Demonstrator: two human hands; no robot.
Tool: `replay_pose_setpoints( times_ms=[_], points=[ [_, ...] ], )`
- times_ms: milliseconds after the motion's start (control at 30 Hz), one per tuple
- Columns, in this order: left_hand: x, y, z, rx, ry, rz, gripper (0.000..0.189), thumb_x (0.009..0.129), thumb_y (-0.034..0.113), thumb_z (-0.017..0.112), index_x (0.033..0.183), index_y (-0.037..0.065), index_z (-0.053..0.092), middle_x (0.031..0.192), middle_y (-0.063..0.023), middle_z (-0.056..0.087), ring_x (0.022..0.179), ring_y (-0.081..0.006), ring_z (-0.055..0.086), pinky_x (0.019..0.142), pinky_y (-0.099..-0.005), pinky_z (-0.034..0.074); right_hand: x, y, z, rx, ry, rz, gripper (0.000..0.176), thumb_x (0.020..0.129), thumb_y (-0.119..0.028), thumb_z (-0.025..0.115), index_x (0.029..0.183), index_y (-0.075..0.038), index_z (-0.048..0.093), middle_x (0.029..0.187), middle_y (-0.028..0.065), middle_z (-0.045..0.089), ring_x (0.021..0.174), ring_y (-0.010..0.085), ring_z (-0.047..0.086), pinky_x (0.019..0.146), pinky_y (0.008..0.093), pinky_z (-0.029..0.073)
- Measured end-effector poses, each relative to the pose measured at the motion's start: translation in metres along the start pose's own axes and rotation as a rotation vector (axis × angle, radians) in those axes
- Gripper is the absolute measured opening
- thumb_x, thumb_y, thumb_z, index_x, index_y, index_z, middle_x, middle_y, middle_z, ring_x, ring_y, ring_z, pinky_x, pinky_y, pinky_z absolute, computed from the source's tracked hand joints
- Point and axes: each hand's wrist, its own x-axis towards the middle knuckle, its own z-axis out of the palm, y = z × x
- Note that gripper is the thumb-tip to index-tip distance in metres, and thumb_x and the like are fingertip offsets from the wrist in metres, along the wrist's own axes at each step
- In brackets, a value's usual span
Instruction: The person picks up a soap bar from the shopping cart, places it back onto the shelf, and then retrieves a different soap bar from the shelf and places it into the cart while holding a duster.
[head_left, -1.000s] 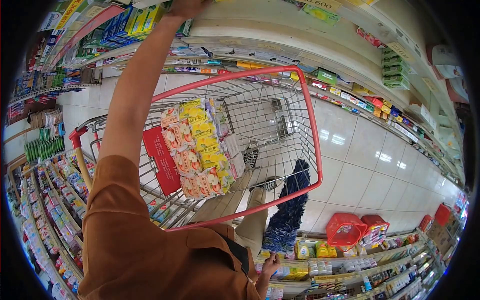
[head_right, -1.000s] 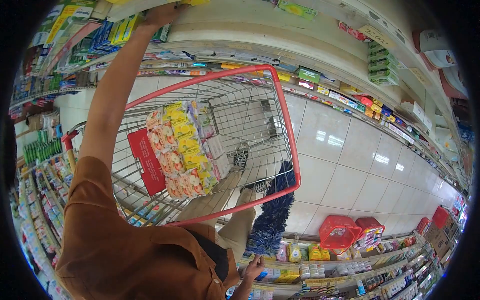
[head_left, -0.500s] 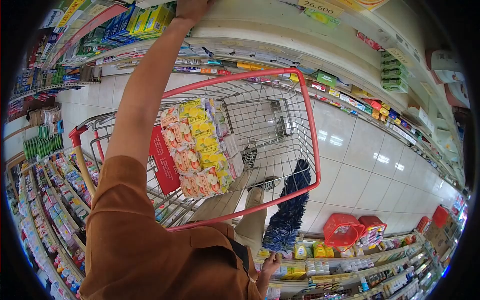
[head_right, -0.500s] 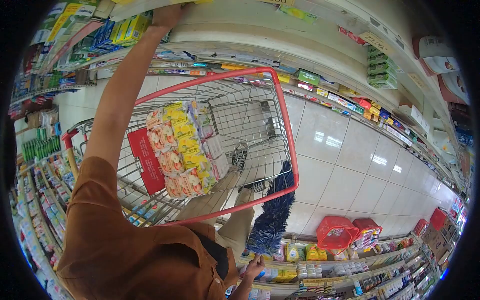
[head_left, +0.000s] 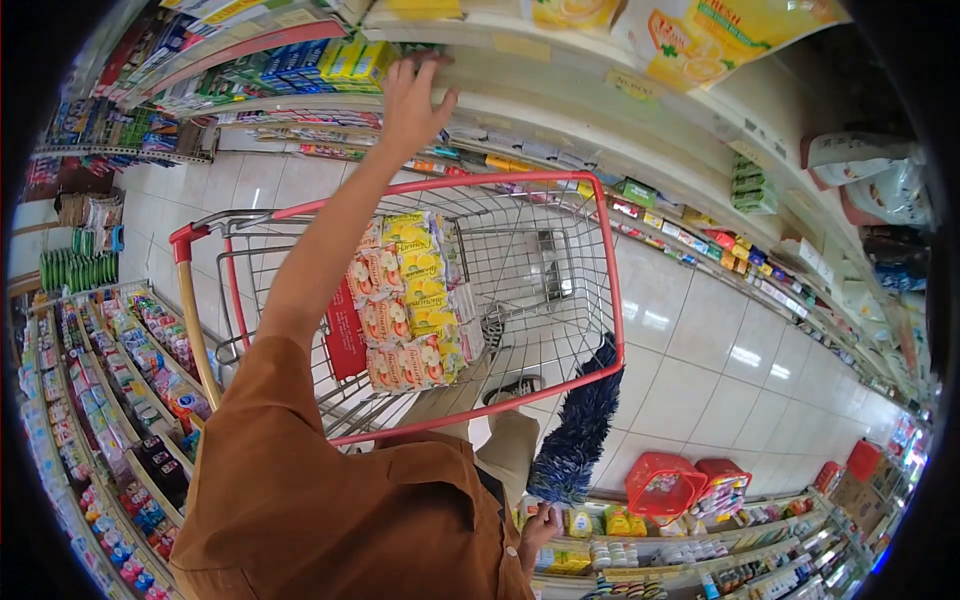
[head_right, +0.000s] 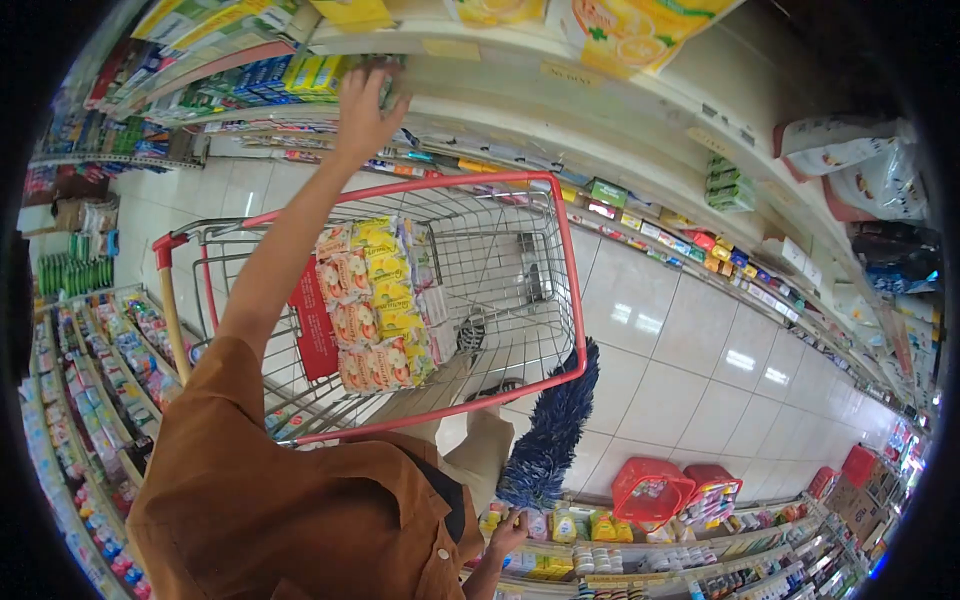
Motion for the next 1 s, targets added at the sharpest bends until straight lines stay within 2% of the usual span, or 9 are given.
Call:
replay_pose_setpoints(
  times_ms=[100,200,267,367,467,567,633,833,1000],
  points=[
    [-0.029,0.024,-0.042,-0.066,0.038,-0.093,0.039,0.075,0.014,0.070,0.110,0.008,0.055,0.106,-0.0127,0.056,0.105,-0.0346,0.048,0.087,-0.0480,0.039,0.012,0.018,-0.010,-0.018,-0.038,0.092,0.040,0.096,-0.032,0.055,0.086,0.007,0.063,0.070,0.0068,0.059,0.060,0.0118,0.047,0.053,0.0288,0.038],
    [-0.082,0.036,-0.075,-0.270,-0.010,-0.272,0.033,0.076,0.009,0.069,0.105,0.004,0.055,0.102,-0.0126,0.056,0.100,-0.0332,0.051,0.086,-0.0438,0.040,0.034,0.054,-0.012,-0.116,0.000,0.017,0.042,0.096,-0.033,0.055,0.093,0.008,0.065,0.078,0.0116,0.064,0.064,0.0156,0.050,0.059,0.0325,0.041],
    [-0.128,0.044,-0.095,-0.352,-0.134,-0.337,0.025,0.077,0.006,0.068,0.100,0.004,0.057,0.099,-0.0121,0.057,0.097,-0.0322,0.053,0.085,-0.0411,0.042,0.026,0.030,-0.017,-0.127,-0.038,0.054,0.045,0.095,-0.036,0.055,0.093,0.008,0.065,0.076,0.0116,0.063,0.066,0.0176,0.051,0.062,0.0355,0.042],
    [-0.134,0.081,-0.147,-0.086,-0.170,-0.086,0.020,0.078,0.007,0.068,0.097,0.005,0.059,0.098,-0.0121,0.059,0.095,-0.0309,0.056,0.082,-0.0416,0.044,0.025,0.028,-0.007,-0.036,0.063,-0.065,0.048,0.095,-0.039,0.056,0.086,0.008,0.063,0.073,0.0104,0.063,0.063,0.0186,0.051,0.059,0.0362,0.041],
    [-0.167,0.083,-0.154,-0.339,-0.311,-0.292,0.020,0.078,0.008,0.068,0.097,0.007,0.060,0.098,-0.0121,0.060,0.093,-0.0292,0.059,0.079,-0.0416,0.047,0.031,0.030,-0.011,-0.098,0.055,-0.065,0.048,0.095,-0.039,0.056,0.086,0.008,0.063,0.073,0.0099,0.062,0.063,0.0182,0.051,0.059,0.0358,0.041],
    [-0.209,0.094,-0.161,-0.312,-0.933,-0.431,0.035,0.080,0.029,0.069,0.107,0.008,0.060,0.102,-0.0116,0.062,0.097,-0.0288,0.059,0.081,-0.0414,0.049,0.033,0.015,-0.017,-0.139,0.038,-0.063,0.047,0.095,-0.038,0.056,0.086,0.007,0.063,0.072,0.0095,0.062,0.062,0.0177,0.050,0.058,0.0355,0.040],
    [-0.250,0.097,-0.158,-0.117,-1.238,-0.147,0.052,0.076,0.043,0.070,0.114,0.009,0.057,0.107,-0.0130,0.061,0.106,-0.0311,0.056,0.086,-0.0457,0.047,0.035,0.008,-0.021,-0.150,0.041,-0.075,0.047,0.095,-0.038,0.056,0.086,0.007,0.063,0.072,0.0092,0.062,0.062,0.0175,0.050,0.058,0.0352,0.040],
    [-0.310,0.118,-0.149,0.070,-1.285,-0.172,0.074,0.065,0.047,0.078,0.122,0.008,0.051,0.117,-0.0164,0.056,0.116,-0.0331,0.050,0.098,-0.0492,0.039,0.044,-0.008,-0.025,-0.153,0.061,-0.123,0.046,0.095,-0.038,0.056,0.086,0.007,0.062,0.070,0.0083,0.061,0.061,0.0167,0.049,0.057,0.0345,0.040],
    [-0.309,0.122,-0.143,0.006,-1.282,-0.401,0.075,0.056,0.041,0.086,0.113,0.004,0.056,0.117,-0.0177,0.055,0.116,-0.0327,0.050,0.098,-0.0489,0.041,0.054,-0.017,-0.033,-0.149,0.073,-0.159,0.046,0.095,-0.037,0.056,0.086,0.007,0.062,0.069,0.0075,0.060,0.061,0.0160,0.049,0.056,0.0340,0.039]
  ],
)
